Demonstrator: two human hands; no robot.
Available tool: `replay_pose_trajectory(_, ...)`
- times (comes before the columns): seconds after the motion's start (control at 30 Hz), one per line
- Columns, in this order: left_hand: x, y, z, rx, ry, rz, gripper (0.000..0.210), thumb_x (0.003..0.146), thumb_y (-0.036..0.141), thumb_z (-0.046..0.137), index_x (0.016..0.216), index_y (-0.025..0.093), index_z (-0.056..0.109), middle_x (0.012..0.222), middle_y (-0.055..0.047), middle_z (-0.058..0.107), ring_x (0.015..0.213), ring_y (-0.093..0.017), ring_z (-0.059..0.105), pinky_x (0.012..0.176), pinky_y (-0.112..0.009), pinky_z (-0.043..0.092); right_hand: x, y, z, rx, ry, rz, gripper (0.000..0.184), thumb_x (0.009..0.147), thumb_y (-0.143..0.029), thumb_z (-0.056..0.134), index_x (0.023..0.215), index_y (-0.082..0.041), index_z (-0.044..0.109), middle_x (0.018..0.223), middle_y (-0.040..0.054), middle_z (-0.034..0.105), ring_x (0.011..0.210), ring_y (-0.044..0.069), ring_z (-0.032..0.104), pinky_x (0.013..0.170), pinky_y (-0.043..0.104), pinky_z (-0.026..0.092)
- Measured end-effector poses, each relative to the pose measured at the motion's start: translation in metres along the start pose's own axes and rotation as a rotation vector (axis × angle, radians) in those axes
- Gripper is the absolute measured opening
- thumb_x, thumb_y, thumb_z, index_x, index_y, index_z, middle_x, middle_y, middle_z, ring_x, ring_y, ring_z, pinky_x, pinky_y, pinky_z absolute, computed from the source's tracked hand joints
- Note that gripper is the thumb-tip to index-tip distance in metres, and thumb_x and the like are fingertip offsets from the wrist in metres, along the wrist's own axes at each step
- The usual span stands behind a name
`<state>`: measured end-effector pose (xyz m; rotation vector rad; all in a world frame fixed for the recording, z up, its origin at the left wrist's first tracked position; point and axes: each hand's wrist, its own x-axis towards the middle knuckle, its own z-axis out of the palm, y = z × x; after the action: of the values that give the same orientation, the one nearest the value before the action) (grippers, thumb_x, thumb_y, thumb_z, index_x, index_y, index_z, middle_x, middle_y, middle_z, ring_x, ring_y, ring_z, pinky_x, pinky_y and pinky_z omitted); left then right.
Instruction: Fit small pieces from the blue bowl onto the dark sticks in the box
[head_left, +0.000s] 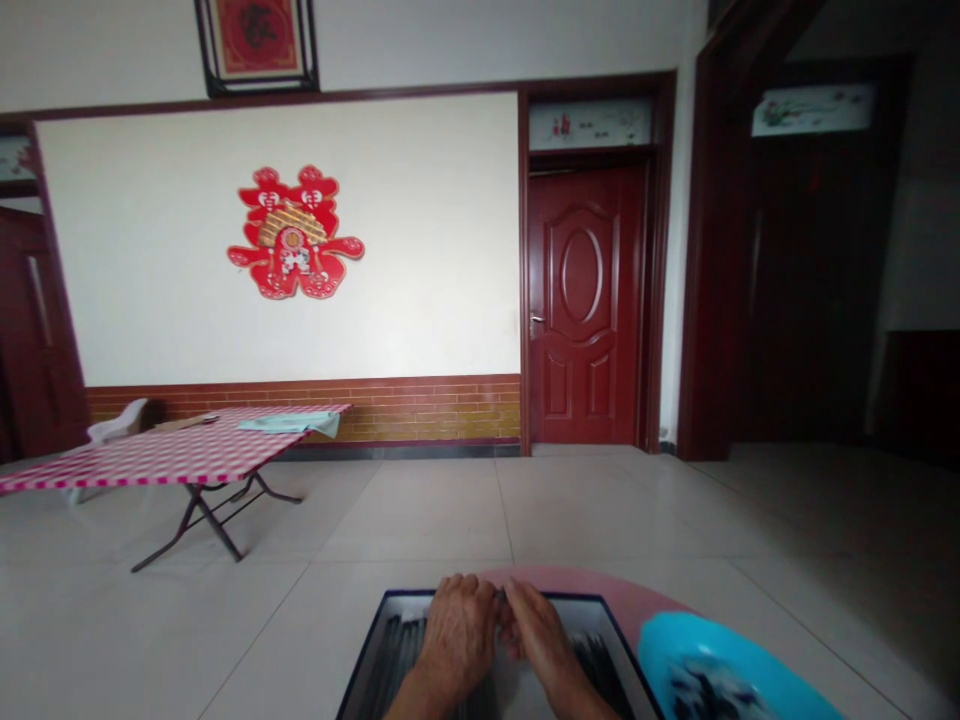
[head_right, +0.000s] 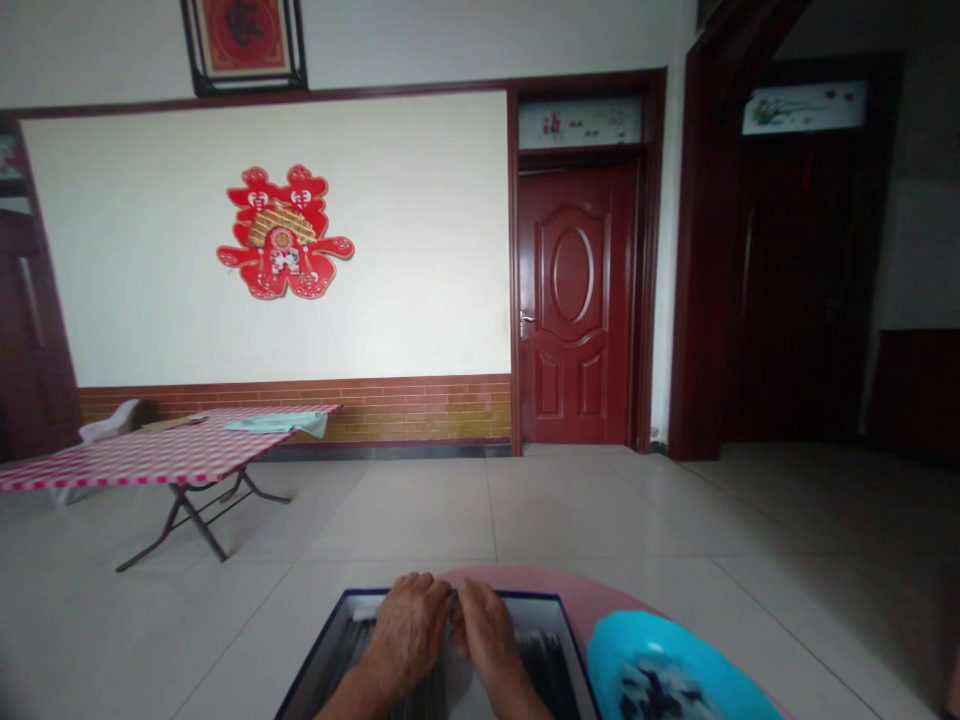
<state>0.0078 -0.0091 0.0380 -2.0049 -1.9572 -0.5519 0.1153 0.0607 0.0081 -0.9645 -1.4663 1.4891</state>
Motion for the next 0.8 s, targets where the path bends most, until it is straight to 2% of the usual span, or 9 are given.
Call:
replay_pose_trajectory(0.1, -0.001, 0.001, 0.0, 0.01, 0.001, 0.006, 0.025, 0.088, 0.017, 0.034, 0.089, 0.02, 0.059, 0.082, -0.006, 0.06, 0.078, -0.02, 0.052, 0.073, -0.033, 0.034, 0.001, 0.003, 0.0, -0.06, 0.015, 0.034, 0.043, 0.07, -0.061, 0.042, 0.063, -0.021, 0.053, 0.049, -0.0026, 0.052, 0.04, 0.013, 0.049, 0.038, 0.025, 0.034)
replay_pose_trajectory(0.27, -0.001, 0.001, 0.0, 0.013, 0.002, -0.007, 0.025, 0.087, 0.017, 0.034, 0.086, 0.02, 0.059, 0.081, -0.005, 0.061, 0.078, -0.02, 0.053, 0.073, -0.033, 0.035, 0.005, 0.009, 0.0, -0.015, 0.005, -0.036, 0.039, 0.067, -0.059, 0.048, 0.064, -0.021, 0.053, 0.052, -0.0032, 0.053, 0.042, 0.012, 0.049, 0.039, 0.024, 0.035)
replay_pose_trajectory(0.43, -0.001, -0.001, 0.004, 0.027, -0.006, 0.004, 0.025, 0.087, 0.016, 0.034, 0.088, 0.021, 0.059, 0.082, -0.006, 0.061, 0.077, -0.021, 0.054, 0.073, -0.033, 0.036, 0.007, 0.012, 0.001, -0.027, -0.009, 0.081, 0.047, 0.071, -0.063, 0.039, 0.063, -0.02, 0.054, 0.047, -0.0025, 0.052, 0.037, 0.013, 0.048, 0.037, 0.024, 0.034)
replay_pose_trajectory(0.57, -0.001, -0.002, 0.007, 0.028, 0.016, 0.016, 0.025, 0.087, 0.016, 0.034, 0.087, 0.02, 0.059, 0.081, -0.006, 0.061, 0.077, -0.02, 0.054, 0.073, -0.033, 0.036, 0.008, 0.017, 0.0, -0.037, 0.004, -0.029, 0.04, 0.069, -0.058, 0.048, 0.06, -0.02, 0.053, 0.046, -0.0037, 0.052, 0.038, 0.011, 0.046, 0.037, 0.023, 0.032)
replay_pose_trajectory(0.63, 0.0, -0.003, 0.007, 0.017, 0.018, 0.014, 0.025, 0.087, 0.016, 0.034, 0.085, 0.02, 0.059, 0.08, -0.005, 0.061, 0.077, -0.02, 0.054, 0.073, -0.032, 0.036, 0.008, 0.017, 0.0, -0.005, -0.009, -0.035, 0.037, 0.067, -0.056, 0.051, 0.059, -0.02, 0.053, 0.048, -0.0035, 0.053, 0.039, 0.011, 0.047, 0.038, 0.022, 0.032)
replay_pose_trajectory(0.8, -0.001, -0.003, 0.004, 0.022, 0.002, 0.019, 0.026, 0.087, 0.016, 0.034, 0.084, 0.02, 0.059, 0.079, -0.005, 0.061, 0.076, -0.02, 0.054, 0.072, -0.032, 0.036, 0.005, 0.01, 0.001, -0.001, -0.03, 0.088, 0.045, 0.068, -0.063, 0.046, 0.058, -0.02, 0.054, 0.047, -0.0015, 0.054, 0.039, 0.013, 0.049, 0.038, 0.024, 0.035)
